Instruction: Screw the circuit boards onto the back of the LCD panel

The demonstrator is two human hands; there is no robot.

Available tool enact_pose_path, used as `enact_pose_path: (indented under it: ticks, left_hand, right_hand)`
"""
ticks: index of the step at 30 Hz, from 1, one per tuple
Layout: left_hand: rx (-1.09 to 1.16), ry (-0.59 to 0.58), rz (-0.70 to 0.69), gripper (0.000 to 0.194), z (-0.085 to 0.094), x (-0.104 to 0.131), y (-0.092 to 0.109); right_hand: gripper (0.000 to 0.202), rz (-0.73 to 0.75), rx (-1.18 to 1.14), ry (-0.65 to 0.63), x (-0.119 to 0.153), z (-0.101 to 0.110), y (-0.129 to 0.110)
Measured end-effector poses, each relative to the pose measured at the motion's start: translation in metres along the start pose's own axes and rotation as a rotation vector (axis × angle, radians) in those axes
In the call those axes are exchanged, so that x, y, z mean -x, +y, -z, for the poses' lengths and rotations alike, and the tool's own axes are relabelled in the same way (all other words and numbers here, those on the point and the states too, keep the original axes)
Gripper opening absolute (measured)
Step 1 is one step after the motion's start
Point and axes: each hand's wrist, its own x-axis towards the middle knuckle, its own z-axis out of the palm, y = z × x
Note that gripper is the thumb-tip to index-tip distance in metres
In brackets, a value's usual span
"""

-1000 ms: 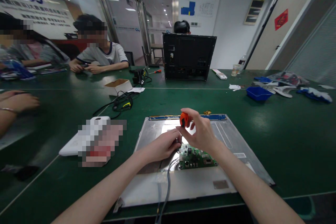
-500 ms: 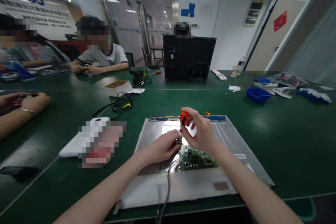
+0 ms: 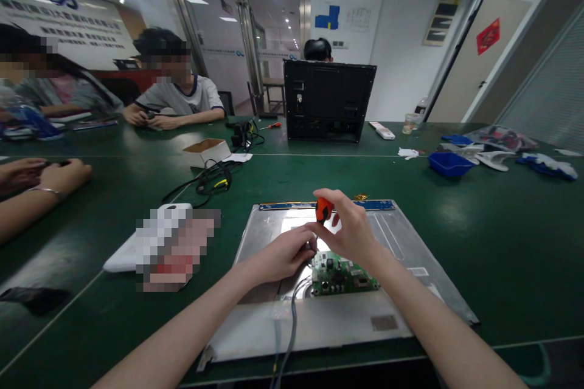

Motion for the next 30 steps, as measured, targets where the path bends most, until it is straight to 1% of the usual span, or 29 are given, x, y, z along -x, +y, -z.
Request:
enact_pose_path:
  ticks: [4,6,11,16,21,26,30]
  left_hand:
    - [0.028,-0.019,-0.023,0.012,0.0003,-0.0006,-0.0024]
    - [0.031,-0.026,-0.024,0.014,0.0004,-0.0008,-0.0025]
    - [0.007,-0.013,0.000,0.011,-0.0001,-0.0004,-0.0019]
    - [0.010,-0.014,0.008,0.008,0.0000,0.0000,-0.0024]
    - [0.032,-0.006,-0.013,0.015,0.0013,-0.0003,-0.0004]
    - [0.013,-0.023,-0.012,0.009,0.0016,-0.0003,-0.0011]
    - [-0.007,-0.028,0.012,0.007,0.0005,-0.0003,-0.0027]
  right_hand:
    - [0.044,0.004,-0.034,-0.026,-0.0005,0.0019,-0.0013]
    - [0.043,-0.001,-0.026,-0.011,-0.0001,0.0011,-0.0009]
    - [0.040,-0.005,0.030,0.011,0.0013,-0.0022,0.0017]
    - [0.046,0.014,0.029,-0.022,0.0011,-0.0007,0.0010]
    - [0.054,0.017,-0.003,-0.049,0.0015,0.0004,0.0002]
    - [0.045,0.013,0.031,-0.003,0.0018,-0.0028,0.0021]
    - [0.041,0.041,0.030,0.008,0.0009,-0.0028,0.0023]
